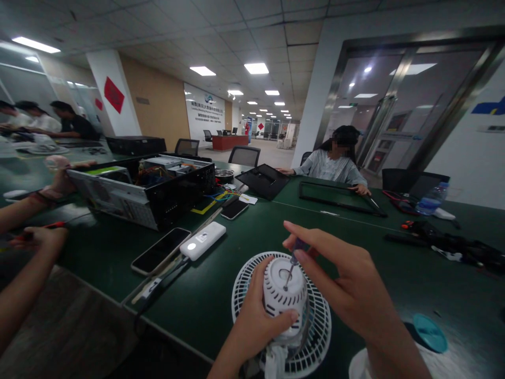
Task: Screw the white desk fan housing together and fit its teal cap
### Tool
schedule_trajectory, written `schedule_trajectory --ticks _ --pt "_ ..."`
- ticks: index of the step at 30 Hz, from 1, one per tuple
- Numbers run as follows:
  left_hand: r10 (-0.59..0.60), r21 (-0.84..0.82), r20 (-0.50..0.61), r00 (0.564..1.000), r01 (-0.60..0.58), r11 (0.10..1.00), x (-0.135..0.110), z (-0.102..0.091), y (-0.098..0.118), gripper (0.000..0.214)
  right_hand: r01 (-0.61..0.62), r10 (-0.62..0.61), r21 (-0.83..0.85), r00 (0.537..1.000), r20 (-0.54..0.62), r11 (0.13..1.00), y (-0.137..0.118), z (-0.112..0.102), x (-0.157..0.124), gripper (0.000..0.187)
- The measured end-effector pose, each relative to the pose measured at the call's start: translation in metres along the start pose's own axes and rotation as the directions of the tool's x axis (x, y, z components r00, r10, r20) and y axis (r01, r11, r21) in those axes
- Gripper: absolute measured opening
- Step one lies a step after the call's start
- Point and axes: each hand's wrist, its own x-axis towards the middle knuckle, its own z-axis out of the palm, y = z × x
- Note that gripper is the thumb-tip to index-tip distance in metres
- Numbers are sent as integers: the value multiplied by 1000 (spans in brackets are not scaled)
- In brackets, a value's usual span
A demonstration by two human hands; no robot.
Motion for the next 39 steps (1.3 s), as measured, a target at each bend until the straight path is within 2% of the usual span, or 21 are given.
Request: schedule_trajectory --ticks 4,6,9,11,15,17,21,23,29,31,35,37,39 --pt "-6 23 0 1000 6 1000 0 -1 3 81 37 -56 -169 993 -108 985 0 6 2 16" --pt "-5 19 6 1000 5 1000 0 -1 4 81 18 -34 -153 995 -98 988 0 6 2 21" --pt "-1 -1 24 1000 1 1000 -1 -1 5 82 1 -2 -36 1000 -18 999 -1 2 0 38" --pt "-5 -6 23 1000 6 1000 -1 -1 5 82 13 -13 -24 1000 -5 1000 -1 1 -1 38" --pt "-22 16 4 1000 22 1000 -1 -1 3 82 48 -72 -185 990 -125 982 1 7 1 14" --pt "-20 21 5 1000 20 1000 -1 -1 1 82 32 -65 -213 986 -150 976 1 8 2 10" --pt "0 -12 6 1000 0 1000 0 0 -1 83 -38 37 -49 999 -27 998 1 -2 0 25" --pt "-1 -31 5 1000 1 1000 -1 0 0 83 -46 46 -10 999 23 999 1 -5 -1 30" --pt "-29 -5 4 1000 29 1000 -1 0 2 82 50 -80 -212 987 -136 976 0 5 3 11" --pt "-20 -14 8 1000 20 1000 -2 0 2 83 36 -61 -197 991 -122 980 -1 5 3 15" --pt "-3 -11 16 1000 3 1000 -2 -1 1 84 6 -6 -51 1000 -10 999 -2 1 1 33" --pt "-17 1 7 1000 17 1000 -2 -1 1 84 22 -24 -64 999 -26 998 -2 3 1 30" --pt "-32 16 -3 999 32 999 -2 -1 2 83 46 -59 -145 994 -89 988 -1 7 3 22"
